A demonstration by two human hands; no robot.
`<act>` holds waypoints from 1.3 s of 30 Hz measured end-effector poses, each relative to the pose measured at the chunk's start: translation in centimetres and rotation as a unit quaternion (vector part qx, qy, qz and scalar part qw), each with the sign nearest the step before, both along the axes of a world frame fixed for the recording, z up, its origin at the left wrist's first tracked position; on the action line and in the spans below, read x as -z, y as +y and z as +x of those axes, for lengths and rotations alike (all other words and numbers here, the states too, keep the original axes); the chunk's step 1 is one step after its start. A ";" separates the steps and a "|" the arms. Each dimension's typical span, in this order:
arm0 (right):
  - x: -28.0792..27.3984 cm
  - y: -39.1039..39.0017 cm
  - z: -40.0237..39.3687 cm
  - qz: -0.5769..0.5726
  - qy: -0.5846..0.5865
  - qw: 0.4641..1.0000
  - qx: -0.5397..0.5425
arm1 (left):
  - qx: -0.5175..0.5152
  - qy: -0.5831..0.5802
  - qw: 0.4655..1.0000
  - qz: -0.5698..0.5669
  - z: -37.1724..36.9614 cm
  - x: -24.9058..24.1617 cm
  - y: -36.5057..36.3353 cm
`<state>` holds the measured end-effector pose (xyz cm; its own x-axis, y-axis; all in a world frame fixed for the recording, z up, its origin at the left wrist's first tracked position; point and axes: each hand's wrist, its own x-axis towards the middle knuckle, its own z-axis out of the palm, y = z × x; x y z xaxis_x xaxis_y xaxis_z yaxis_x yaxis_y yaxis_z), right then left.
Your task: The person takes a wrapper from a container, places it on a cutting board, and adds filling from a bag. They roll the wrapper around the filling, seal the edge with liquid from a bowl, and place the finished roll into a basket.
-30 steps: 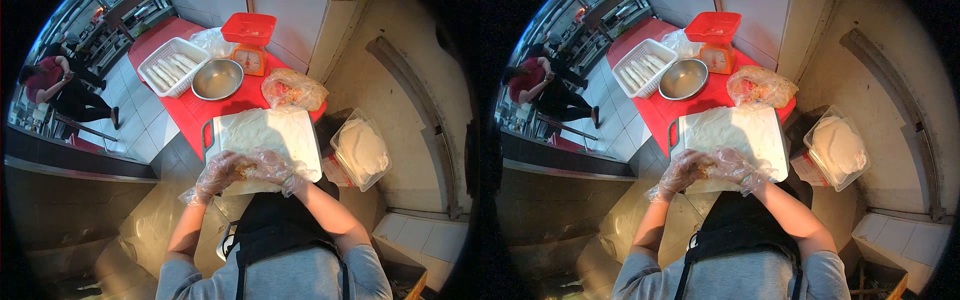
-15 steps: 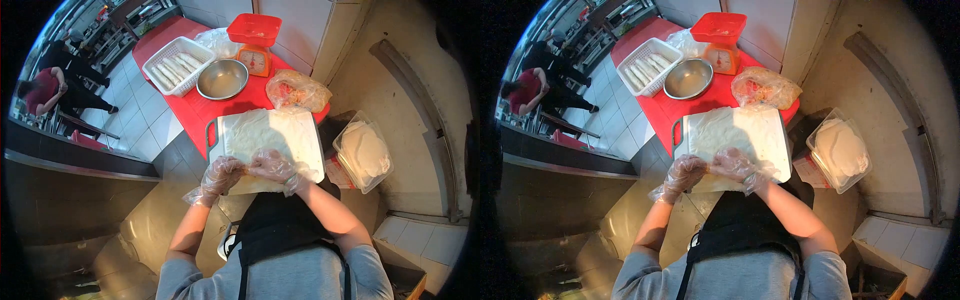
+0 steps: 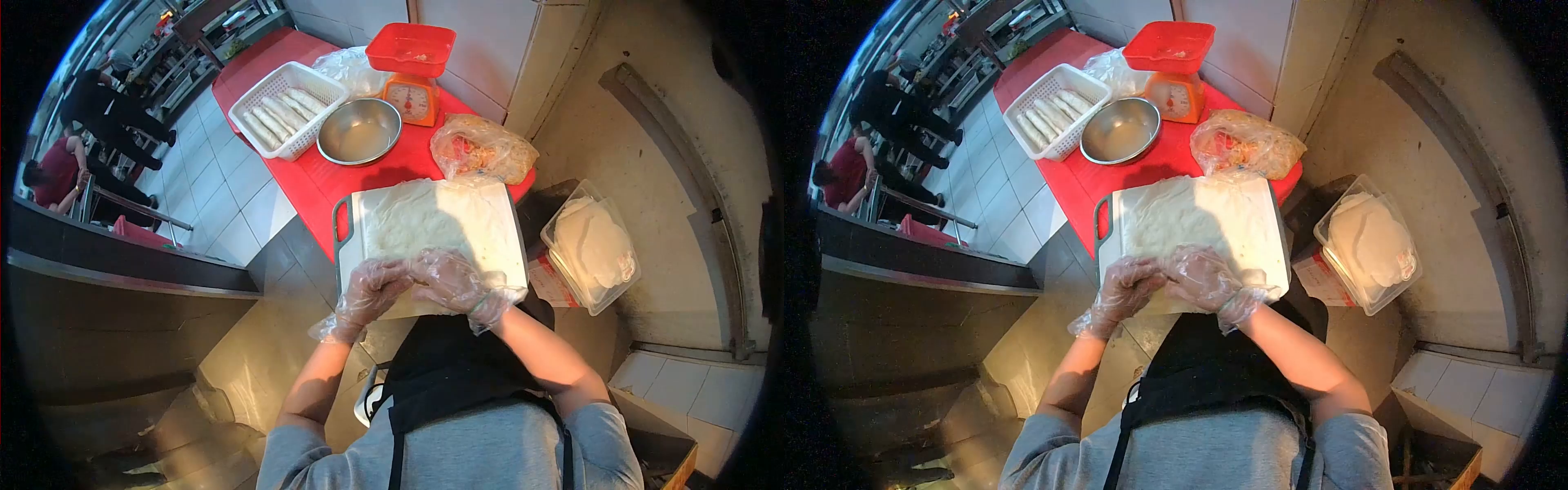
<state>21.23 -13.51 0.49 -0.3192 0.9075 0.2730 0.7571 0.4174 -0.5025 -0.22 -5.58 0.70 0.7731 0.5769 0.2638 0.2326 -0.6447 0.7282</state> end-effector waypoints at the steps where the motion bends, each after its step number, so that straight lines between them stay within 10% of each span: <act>1: 0.1 -0.5 0.4 -0.005 -0.006 1.000 0.016 | -0.011 -0.034 0.999 0.040 -0.6 1.4 -0.3; 39: 0.6 -0.7 0.5 0.061 0.020 0.997 0.036 | -0.033 0.075 0.991 0.102 0.0 0.3 -0.5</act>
<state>21.72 -14.18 -0.11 -0.2415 0.8871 0.3934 0.7671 0.4228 -0.4824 -0.22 -6.07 0.38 0.7750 0.5734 0.2656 0.3745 -0.7553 0.5378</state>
